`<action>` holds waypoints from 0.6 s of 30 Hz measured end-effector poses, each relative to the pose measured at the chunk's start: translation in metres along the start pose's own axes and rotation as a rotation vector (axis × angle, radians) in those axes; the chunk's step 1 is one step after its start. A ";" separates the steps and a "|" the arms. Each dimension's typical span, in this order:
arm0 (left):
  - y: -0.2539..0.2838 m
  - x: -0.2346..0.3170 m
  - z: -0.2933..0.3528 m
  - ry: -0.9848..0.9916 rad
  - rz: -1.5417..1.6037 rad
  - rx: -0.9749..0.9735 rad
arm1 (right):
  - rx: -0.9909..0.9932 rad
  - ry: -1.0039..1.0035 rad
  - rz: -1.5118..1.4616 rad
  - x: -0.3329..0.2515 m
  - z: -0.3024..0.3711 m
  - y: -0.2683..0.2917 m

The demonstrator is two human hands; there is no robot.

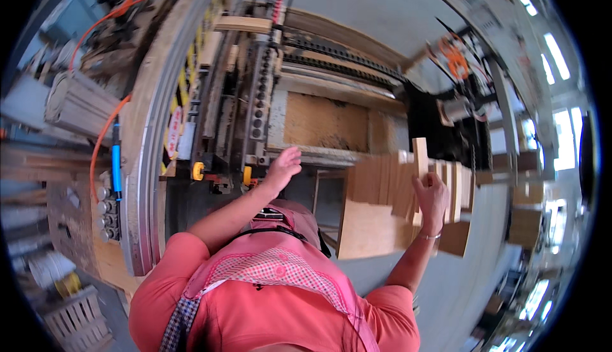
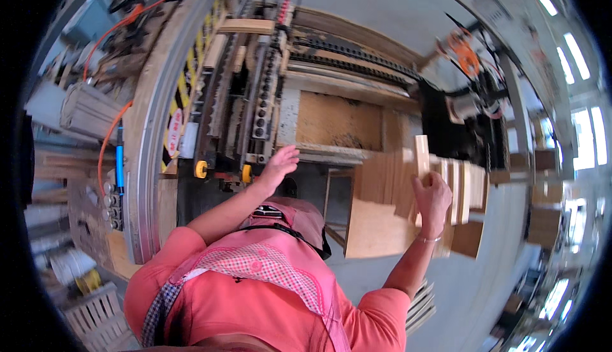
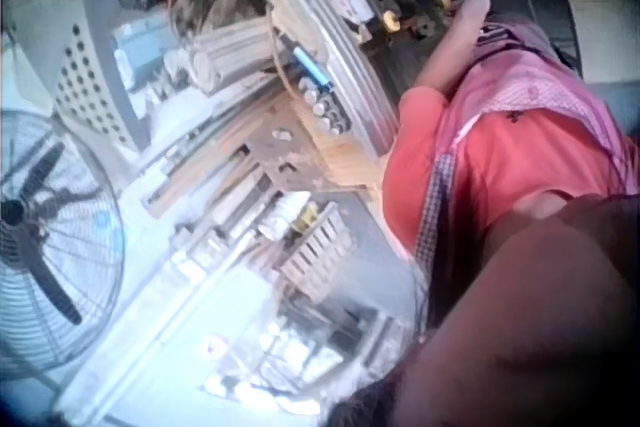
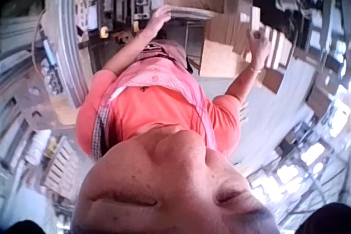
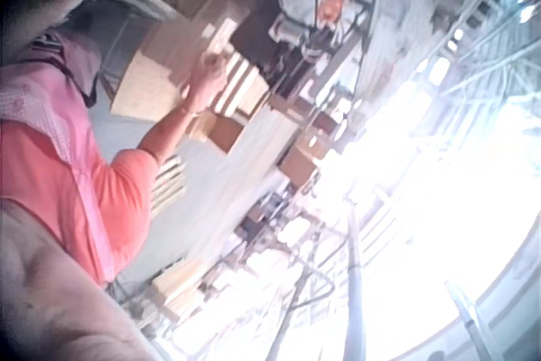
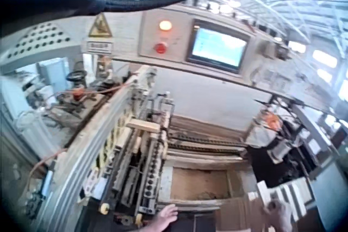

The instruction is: The person feeds small rectangular wooden blocks into a woodworking machine one by one. They retrieve the processed blocks from the output side and stack them on a nearby table. The person repeats this cycle of feeding and stacking throughout the clip.

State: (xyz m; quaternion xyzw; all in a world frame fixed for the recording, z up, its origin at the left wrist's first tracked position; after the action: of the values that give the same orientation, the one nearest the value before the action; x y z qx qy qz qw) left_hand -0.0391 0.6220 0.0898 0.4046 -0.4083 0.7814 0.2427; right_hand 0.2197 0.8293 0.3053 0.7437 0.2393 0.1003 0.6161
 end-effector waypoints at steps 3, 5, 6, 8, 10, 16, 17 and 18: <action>0.008 0.013 -0.013 -0.040 0.060 0.040 | -0.221 0.150 -0.384 -0.080 -0.051 -0.037; 0.013 0.027 -0.018 -0.079 0.078 0.086 | -0.272 0.399 -0.388 -0.144 -0.093 -0.070; 0.014 0.033 -0.024 -0.098 0.085 0.105 | -0.282 0.542 -0.383 -0.169 -0.115 -0.093; 0.017 0.046 -0.031 -0.100 0.079 0.144 | -0.356 0.697 -0.358 -0.229 -0.156 -0.126; 0.020 0.061 -0.035 -0.122 0.071 0.185 | -0.244 0.926 -0.414 -0.285 -0.197 -0.166; 0.037 0.091 -0.026 -0.152 0.168 0.405 | -0.085 1.175 -0.203 -0.443 -0.267 -0.236; 0.038 0.094 -0.022 -0.125 0.191 0.468 | -0.087 1.175 -0.196 -0.457 -0.273 -0.250; 0.042 0.093 -0.022 -0.134 0.191 0.493 | -0.088 1.168 -0.187 -0.469 -0.281 -0.264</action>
State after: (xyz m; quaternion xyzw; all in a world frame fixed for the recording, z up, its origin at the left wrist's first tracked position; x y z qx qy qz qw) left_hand -0.1299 0.6218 0.1414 0.4619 -0.2572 0.8481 0.0346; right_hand -0.3717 0.8818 0.1810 0.5149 0.5990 0.4482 0.4186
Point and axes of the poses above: each hand's wrist, its own z-axis away from the middle knuckle, its own y-axis out of the back of the hand, x = y × z, the point moved 3 cm from there along -z, towards the middle knuckle, and after that the axes turned 1 degree about y, right-handed, at the moved point
